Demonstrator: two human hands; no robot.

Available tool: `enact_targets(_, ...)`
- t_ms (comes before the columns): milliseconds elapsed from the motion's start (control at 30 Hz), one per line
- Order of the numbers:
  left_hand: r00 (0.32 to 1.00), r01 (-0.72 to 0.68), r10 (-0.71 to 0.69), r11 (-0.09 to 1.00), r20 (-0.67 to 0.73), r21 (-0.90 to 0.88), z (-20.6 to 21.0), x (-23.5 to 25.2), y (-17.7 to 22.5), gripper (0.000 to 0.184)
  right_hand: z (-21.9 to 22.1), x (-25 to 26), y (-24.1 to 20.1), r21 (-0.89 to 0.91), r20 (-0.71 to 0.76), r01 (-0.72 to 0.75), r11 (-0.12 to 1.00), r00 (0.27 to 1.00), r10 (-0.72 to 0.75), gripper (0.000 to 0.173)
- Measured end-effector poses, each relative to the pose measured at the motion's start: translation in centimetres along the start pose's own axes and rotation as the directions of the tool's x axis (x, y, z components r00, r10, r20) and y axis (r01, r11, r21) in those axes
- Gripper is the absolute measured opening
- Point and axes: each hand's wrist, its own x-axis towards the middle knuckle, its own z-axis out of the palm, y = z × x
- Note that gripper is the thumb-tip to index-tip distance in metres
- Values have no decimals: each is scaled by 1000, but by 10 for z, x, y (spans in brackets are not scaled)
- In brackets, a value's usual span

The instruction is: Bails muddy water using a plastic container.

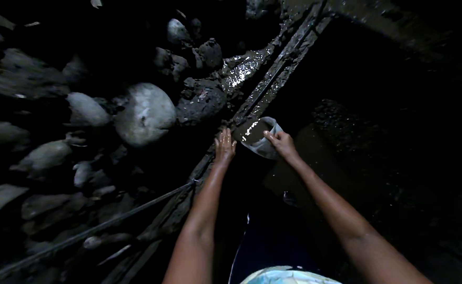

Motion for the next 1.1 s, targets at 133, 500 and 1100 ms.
enact_targets(133, 995, -81, 82, 996, -57, 19, 12, 25, 13, 59, -26, 35, -14, -8, -99, 0, 1000, 995, -1, 58)
enact_targets(500, 979, -198, 202, 962, 1, -187, 12, 112, 56, 61, -90, 53, -7, 61, -148, 117, 991, 983, -107, 50)
enact_targets(1100, 978, -204, 205, 978, -37, 45, 11, 126, 49, 59, -125, 121, -86, -295, -221, -15, 955, 974, -53, 70)
